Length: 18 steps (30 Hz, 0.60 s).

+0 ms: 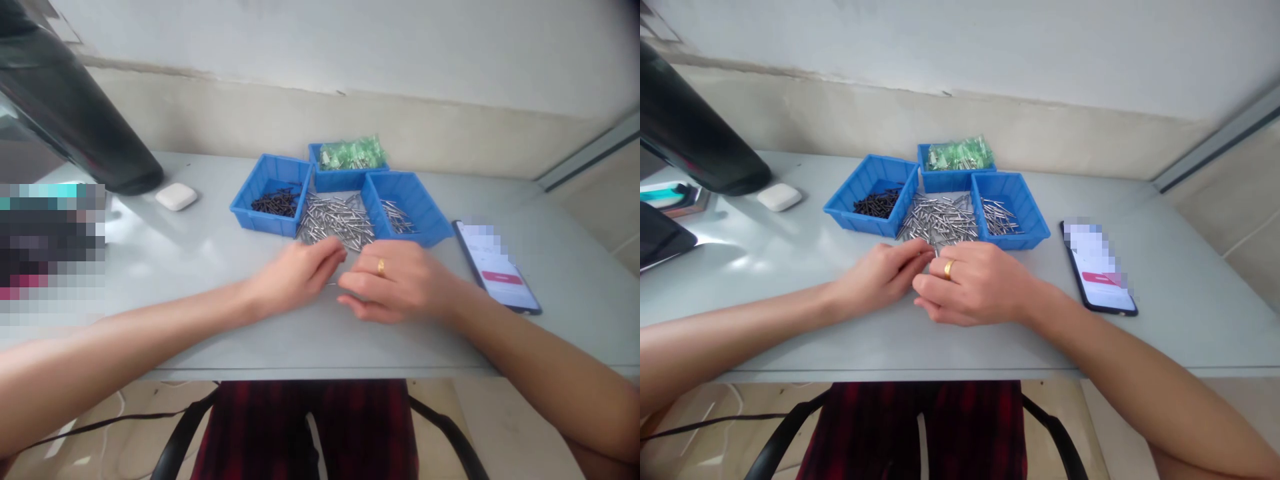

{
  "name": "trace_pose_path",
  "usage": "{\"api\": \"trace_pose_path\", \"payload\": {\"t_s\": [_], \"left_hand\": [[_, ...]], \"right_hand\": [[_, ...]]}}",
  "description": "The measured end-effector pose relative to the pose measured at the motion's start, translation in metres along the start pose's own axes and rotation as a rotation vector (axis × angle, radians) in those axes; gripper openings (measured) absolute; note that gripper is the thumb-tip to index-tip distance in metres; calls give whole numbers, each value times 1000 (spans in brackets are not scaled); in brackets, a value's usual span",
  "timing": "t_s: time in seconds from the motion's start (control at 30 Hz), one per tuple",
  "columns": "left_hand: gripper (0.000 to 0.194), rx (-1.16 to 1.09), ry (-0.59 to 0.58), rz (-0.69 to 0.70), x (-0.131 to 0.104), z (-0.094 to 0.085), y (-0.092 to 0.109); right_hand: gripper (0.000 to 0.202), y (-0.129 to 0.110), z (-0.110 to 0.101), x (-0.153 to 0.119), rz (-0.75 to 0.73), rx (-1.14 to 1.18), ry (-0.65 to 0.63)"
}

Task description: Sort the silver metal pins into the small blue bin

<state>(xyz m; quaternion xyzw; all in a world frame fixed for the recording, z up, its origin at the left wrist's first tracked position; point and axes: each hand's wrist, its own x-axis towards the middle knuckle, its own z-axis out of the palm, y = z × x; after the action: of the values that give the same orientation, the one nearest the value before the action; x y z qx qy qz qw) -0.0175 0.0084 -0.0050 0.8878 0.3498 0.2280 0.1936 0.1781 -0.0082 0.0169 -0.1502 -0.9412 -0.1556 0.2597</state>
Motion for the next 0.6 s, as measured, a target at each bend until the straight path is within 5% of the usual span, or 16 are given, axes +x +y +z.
{"api": "trace_pose_path", "payload": {"t_s": [0.37,0.6], "left_hand": [[23,-313,78,-75,3,0,1],[35,-358,-6,-77,2,-6,3]], "right_hand": [[8,-1,7,-1,20,-47,-38],[14,2,2,0,133,-117,37]]}}
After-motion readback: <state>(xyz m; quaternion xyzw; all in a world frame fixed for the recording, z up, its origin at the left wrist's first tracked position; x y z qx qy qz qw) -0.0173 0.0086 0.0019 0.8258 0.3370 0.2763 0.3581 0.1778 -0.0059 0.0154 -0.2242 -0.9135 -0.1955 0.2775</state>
